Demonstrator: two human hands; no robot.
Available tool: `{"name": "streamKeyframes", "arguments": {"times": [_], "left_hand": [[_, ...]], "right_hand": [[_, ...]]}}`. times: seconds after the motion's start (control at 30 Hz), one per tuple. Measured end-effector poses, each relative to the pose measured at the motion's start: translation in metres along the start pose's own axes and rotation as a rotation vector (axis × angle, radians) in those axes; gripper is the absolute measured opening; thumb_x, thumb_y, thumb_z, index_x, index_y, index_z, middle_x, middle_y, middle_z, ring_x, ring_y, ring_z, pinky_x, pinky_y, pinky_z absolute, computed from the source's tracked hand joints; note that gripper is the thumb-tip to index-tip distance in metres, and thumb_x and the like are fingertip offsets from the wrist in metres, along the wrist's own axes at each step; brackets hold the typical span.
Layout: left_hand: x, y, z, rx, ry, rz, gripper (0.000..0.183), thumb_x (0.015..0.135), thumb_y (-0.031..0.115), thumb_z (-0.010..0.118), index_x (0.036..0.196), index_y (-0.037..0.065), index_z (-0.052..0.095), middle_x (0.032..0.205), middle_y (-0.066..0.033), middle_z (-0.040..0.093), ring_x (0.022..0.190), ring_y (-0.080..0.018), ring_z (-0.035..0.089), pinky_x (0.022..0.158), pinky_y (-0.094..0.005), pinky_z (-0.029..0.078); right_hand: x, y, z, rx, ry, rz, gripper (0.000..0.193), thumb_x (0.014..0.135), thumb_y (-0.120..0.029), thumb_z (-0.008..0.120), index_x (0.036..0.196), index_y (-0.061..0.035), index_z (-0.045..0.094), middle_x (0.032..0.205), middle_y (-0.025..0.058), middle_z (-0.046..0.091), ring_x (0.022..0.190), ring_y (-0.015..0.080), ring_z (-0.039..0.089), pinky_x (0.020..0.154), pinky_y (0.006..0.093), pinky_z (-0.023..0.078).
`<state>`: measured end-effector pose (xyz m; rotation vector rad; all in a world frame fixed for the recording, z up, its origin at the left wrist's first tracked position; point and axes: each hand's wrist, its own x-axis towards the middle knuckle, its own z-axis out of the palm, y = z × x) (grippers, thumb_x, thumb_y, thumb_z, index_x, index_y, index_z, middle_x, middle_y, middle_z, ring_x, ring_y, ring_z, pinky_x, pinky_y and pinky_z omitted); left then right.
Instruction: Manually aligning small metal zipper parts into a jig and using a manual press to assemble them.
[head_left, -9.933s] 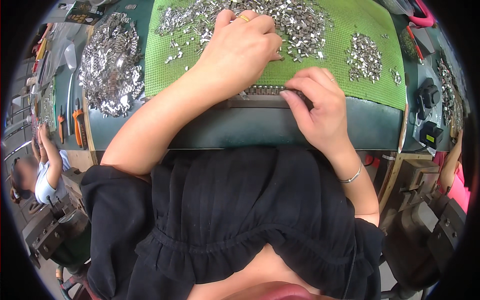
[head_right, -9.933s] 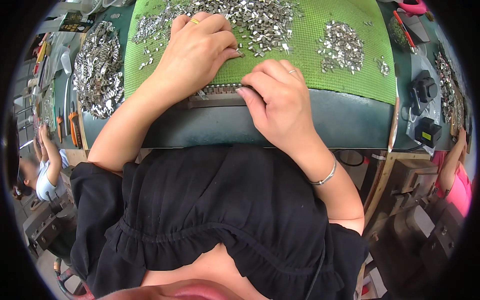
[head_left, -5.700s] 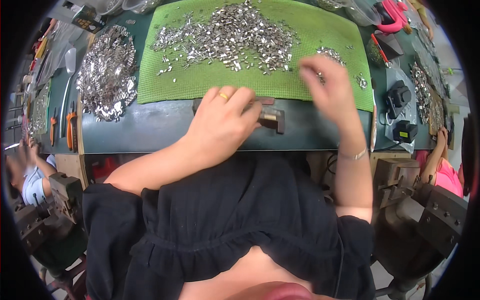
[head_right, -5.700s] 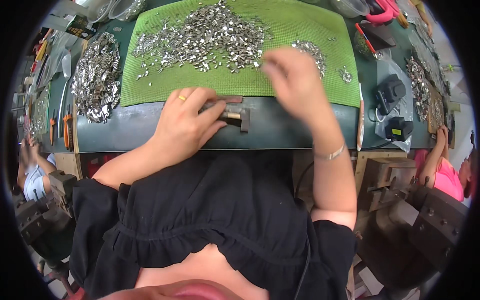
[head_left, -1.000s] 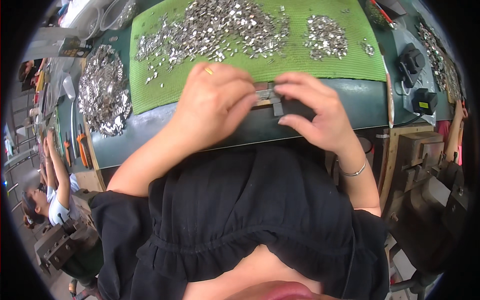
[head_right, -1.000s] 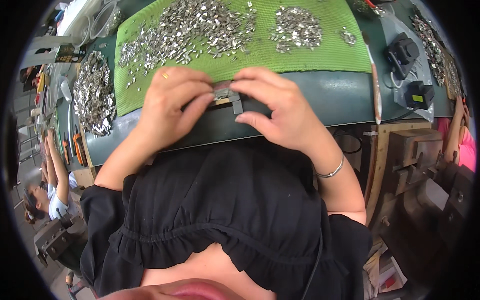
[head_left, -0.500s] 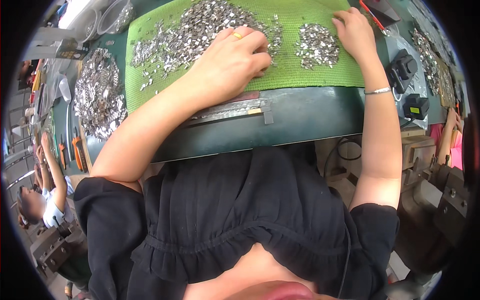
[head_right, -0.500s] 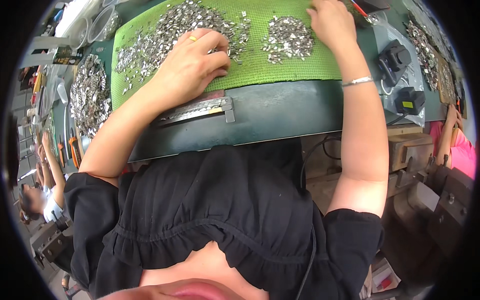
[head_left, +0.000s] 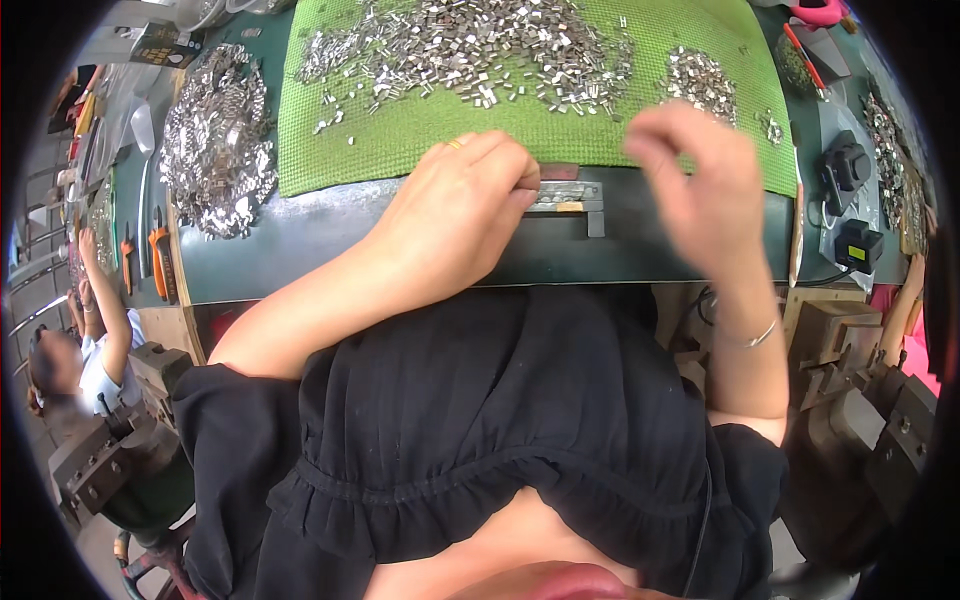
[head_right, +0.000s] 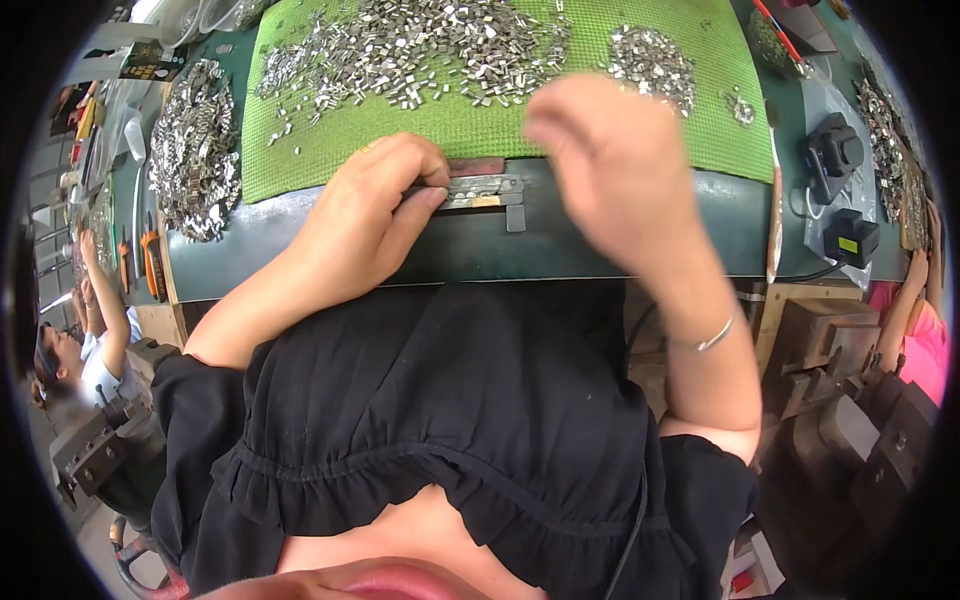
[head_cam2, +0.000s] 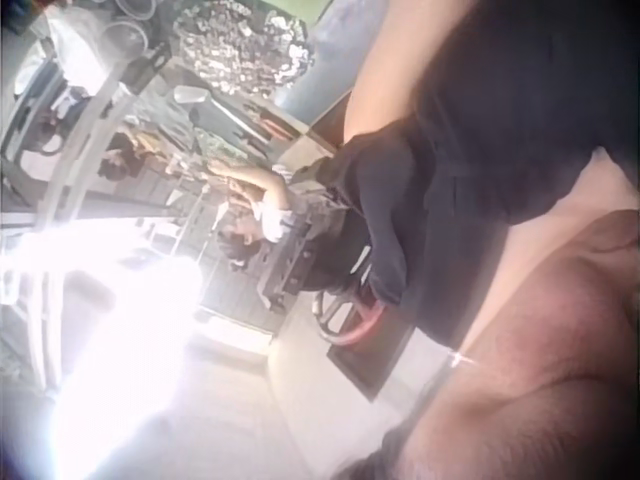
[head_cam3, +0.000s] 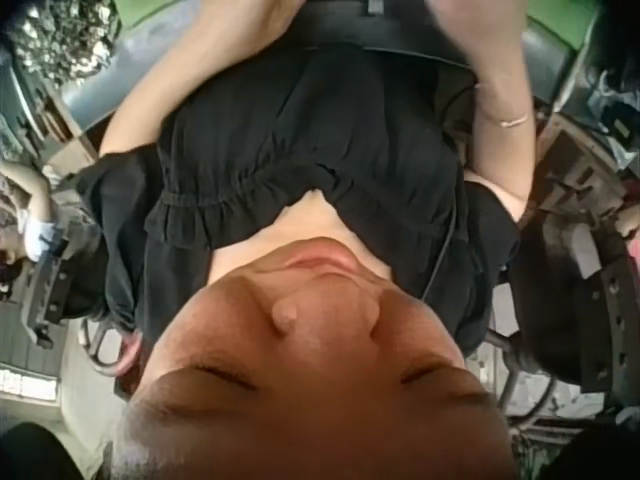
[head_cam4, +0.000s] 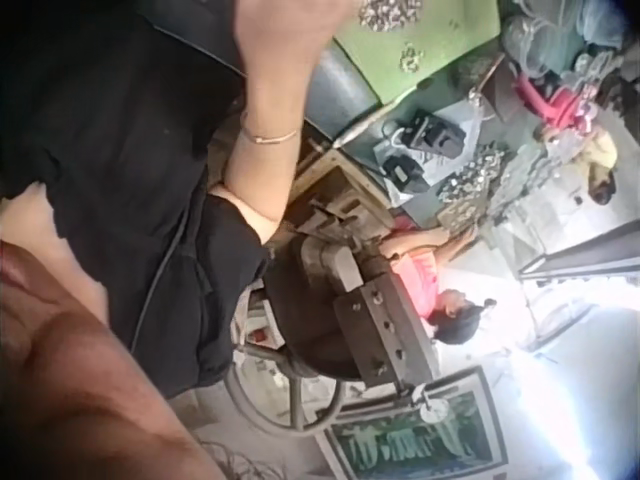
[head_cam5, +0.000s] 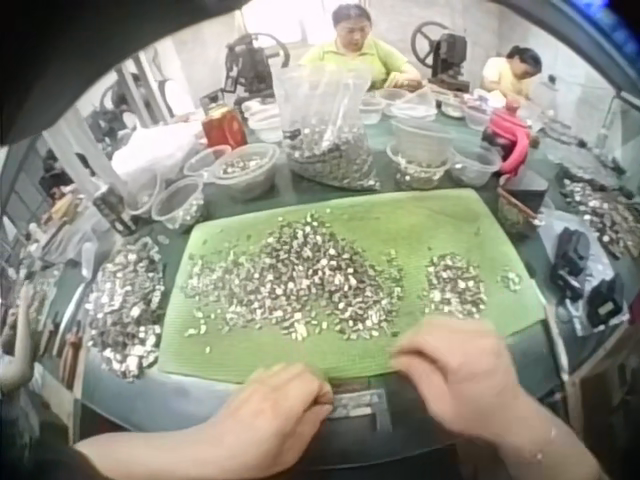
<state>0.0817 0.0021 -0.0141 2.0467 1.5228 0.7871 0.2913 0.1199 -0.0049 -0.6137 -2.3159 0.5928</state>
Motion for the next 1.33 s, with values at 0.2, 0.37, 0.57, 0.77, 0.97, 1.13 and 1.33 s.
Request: {"name": "streamKeyframes", "arguments": {"times": [0.2,0.37,0.57,0.77,0.97,1.13,1.33], "left_hand": [[-0.002,0.002,0.009,0.161,0.076,0.093,0.014,0.084,0.000,0.066,0.094,0.003,0.056,0.095,-0.0103,0.060,0.089,-0.0313,0.060,0.079,-0.0397,0.045],[-0.001,0.002,0.010,0.368,0.108,0.218,0.020,0.079,0.001,0.070,0.095,0.004,0.057,0.095,-0.0083,0.060,0.084,-0.0275,0.060,0.077,-0.0380,0.046],[-0.004,-0.004,0.014,0.277,0.149,0.243,0.025,0.076,0.002,0.072,0.098,0.004,0.061,0.098,-0.0080,0.063,0.085,-0.0262,0.061,0.077,-0.0382,0.046],[0.001,0.010,0.000,0.201,0.186,0.249,0.035,0.071,0.010,0.081,0.102,0.006,0.065,0.102,-0.0079,0.065,0.088,-0.0263,0.061,0.080,-0.0388,0.044],[0.011,0.013,-0.001,0.230,0.240,0.364,0.025,0.069,0.011,0.082,0.089,0.009,0.067,0.084,-0.0012,0.065,0.079,-0.0205,0.063,0.078,-0.0377,0.042],[0.011,0.013,-0.001,0.193,0.210,0.358,0.021,0.070,0.009,0.082,0.084,0.009,0.067,0.082,-0.0004,0.066,0.077,-0.0196,0.063,0.077,-0.0371,0.041],[0.008,0.015,-0.005,0.145,0.140,0.229,0.018,0.076,0.012,0.080,0.089,0.012,0.068,0.084,-0.0011,0.066,0.085,-0.0198,0.064,0.083,-0.0382,0.039]], "right_hand": [[-0.032,-0.031,0.027,0.235,0.012,0.151,0.009,0.081,0.004,0.069,0.088,0.0018,0.064,0.076,0.0130,0.062,0.066,0.0289,0.061,0.059,0.0340,0.048],[-0.035,-0.030,0.031,0.246,0.070,0.208,0.008,0.081,0.004,0.071,0.086,0.0021,0.065,0.076,0.0120,0.063,0.063,0.0269,0.060,0.057,0.0333,0.047],[-0.036,-0.031,0.029,0.245,0.085,0.217,0.009,0.080,0.004,0.071,0.087,0.0019,0.066,0.076,0.0121,0.064,0.064,0.0267,0.062,0.059,0.0327,0.049],[-0.032,-0.042,0.029,0.358,0.099,0.209,0.007,0.080,0.003,0.072,0.085,0.0021,0.066,0.077,0.0129,0.065,0.065,0.0264,0.064,0.059,0.0326,0.050],[-0.033,-0.044,0.026,0.701,0.089,0.419,0.004,0.085,0.003,0.071,0.089,0.0040,0.068,0.076,0.0073,0.067,0.067,0.0127,0.063,0.059,0.0254,0.049],[-0.034,-0.046,0.018,0.849,0.047,0.458,0.004,0.089,0.004,0.067,0.092,0.0061,0.069,0.086,0.0060,0.068,0.076,0.0077,0.063,0.063,0.0212,0.050],[-0.036,-0.034,0.019,0.620,-0.041,0.351,0.010,0.093,0.005,0.062,0.100,0.0041,0.069,0.095,0.0099,0.068,0.079,0.0154,0.065,0.070,0.0259,0.053]]}}
